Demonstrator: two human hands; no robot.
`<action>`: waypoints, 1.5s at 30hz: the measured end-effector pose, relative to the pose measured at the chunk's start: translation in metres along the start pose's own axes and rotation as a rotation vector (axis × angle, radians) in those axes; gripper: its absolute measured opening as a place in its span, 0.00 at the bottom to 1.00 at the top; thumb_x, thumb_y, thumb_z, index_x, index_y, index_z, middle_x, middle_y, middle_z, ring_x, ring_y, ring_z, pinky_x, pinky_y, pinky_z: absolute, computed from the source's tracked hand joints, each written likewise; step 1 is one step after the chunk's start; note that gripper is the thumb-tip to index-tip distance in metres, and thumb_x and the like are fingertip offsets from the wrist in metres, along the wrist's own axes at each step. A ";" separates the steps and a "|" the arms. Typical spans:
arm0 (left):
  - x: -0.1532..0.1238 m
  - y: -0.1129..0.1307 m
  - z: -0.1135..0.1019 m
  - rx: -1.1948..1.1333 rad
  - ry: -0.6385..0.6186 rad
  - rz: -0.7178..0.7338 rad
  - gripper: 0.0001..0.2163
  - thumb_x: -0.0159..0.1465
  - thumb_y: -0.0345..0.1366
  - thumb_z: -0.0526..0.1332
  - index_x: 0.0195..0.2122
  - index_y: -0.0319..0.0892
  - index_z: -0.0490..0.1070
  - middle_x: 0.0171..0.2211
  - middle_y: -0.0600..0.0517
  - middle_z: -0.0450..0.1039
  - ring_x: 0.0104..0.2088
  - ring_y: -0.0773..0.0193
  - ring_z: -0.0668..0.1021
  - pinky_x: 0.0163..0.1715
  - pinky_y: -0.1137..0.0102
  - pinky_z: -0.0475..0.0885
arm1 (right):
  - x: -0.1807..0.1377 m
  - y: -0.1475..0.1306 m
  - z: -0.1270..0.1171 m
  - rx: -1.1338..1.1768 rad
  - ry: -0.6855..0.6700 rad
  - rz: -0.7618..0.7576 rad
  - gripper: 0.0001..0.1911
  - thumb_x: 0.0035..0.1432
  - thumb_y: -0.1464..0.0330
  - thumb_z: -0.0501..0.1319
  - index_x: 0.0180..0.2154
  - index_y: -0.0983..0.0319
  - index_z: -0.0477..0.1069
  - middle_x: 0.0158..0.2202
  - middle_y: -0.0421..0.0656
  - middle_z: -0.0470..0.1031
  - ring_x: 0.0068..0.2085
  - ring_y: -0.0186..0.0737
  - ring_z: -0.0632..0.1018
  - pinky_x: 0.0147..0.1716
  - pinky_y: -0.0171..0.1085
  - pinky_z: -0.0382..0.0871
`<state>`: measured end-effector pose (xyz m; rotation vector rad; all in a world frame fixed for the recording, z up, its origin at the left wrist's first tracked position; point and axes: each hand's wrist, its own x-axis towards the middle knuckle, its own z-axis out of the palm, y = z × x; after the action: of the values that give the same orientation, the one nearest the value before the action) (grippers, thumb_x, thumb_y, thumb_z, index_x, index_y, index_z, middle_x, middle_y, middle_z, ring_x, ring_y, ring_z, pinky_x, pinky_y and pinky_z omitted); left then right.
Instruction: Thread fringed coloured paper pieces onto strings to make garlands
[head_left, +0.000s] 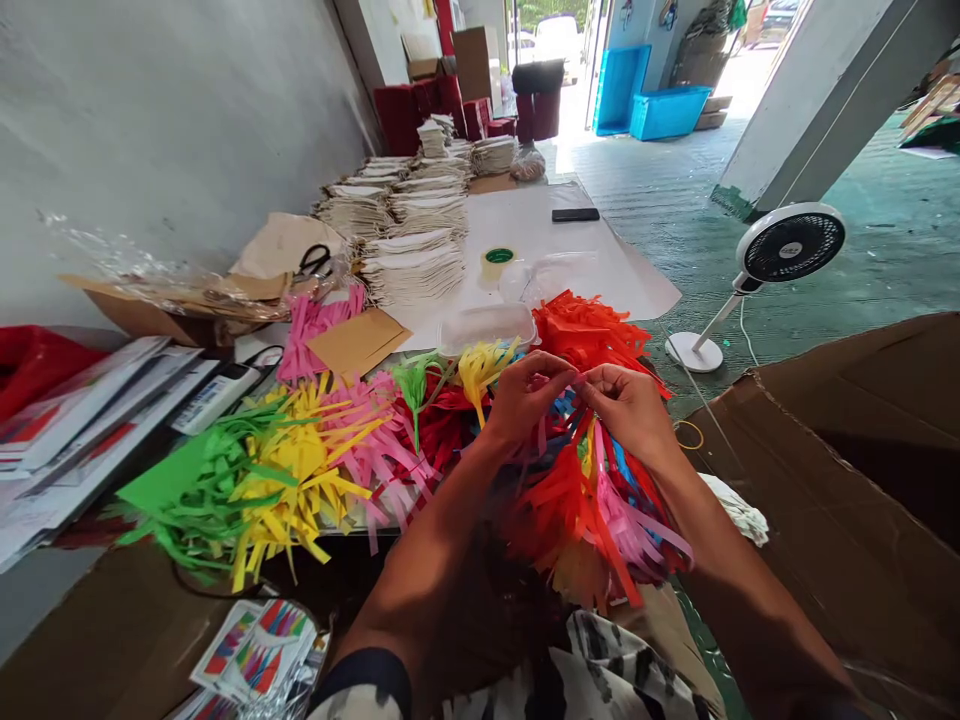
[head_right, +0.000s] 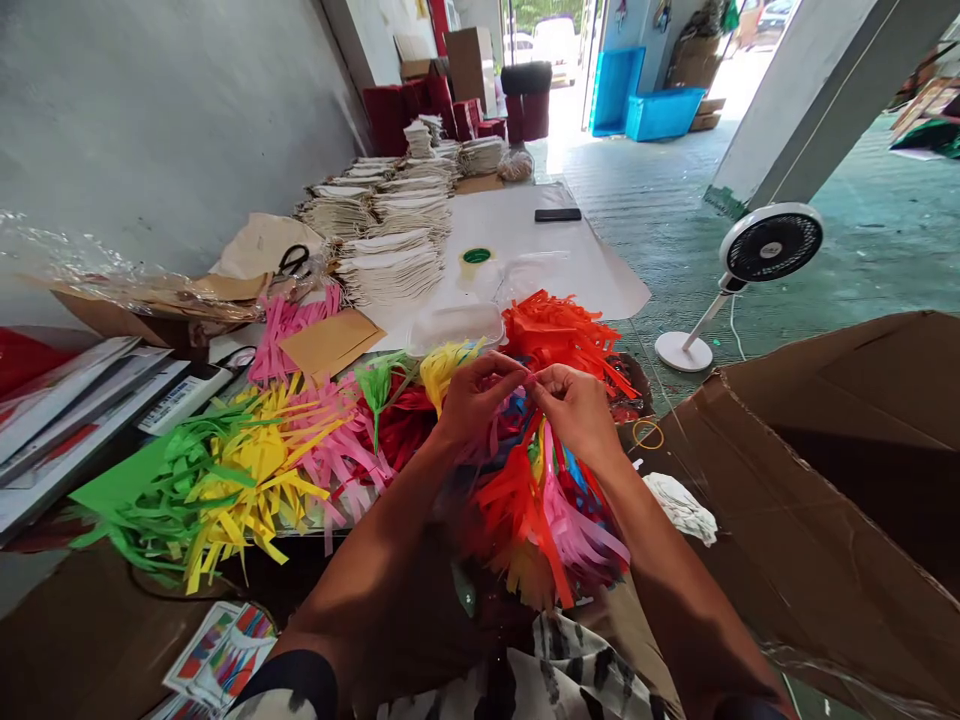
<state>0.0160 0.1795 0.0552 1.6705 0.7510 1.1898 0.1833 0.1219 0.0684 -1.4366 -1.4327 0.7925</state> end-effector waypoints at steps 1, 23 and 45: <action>-0.001 0.000 0.000 0.019 0.012 0.006 0.11 0.67 0.45 0.69 0.35 0.43 0.80 0.36 0.51 0.80 0.37 0.63 0.79 0.39 0.70 0.71 | 0.000 0.000 0.000 0.006 -0.002 0.000 0.29 0.59 0.42 0.66 0.30 0.62 0.77 0.22 0.37 0.67 0.25 0.34 0.62 0.25 0.37 0.52; -0.009 -0.004 0.001 0.418 -0.010 0.106 0.13 0.77 0.47 0.54 0.51 0.47 0.75 0.28 0.54 0.77 0.26 0.65 0.74 0.31 0.69 0.60 | 0.008 0.010 0.003 0.238 0.038 -0.049 0.17 0.56 0.52 0.73 0.33 0.59 0.83 0.33 0.40 0.81 0.36 0.40 0.77 0.39 0.38 0.68; 0.001 0.041 -0.101 0.574 -0.168 0.174 0.11 0.64 0.29 0.64 0.41 0.50 0.86 0.46 0.48 0.82 0.52 0.53 0.77 0.59 0.59 0.66 | 0.006 0.013 -0.028 0.597 0.242 0.116 0.14 0.51 0.58 0.77 0.34 0.59 0.82 0.30 0.45 0.79 0.23 0.32 0.67 0.23 0.36 0.59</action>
<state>-0.0800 0.1980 0.1045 2.3169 0.9089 0.9829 0.2147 0.1243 0.0679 -1.1066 -0.8352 0.9800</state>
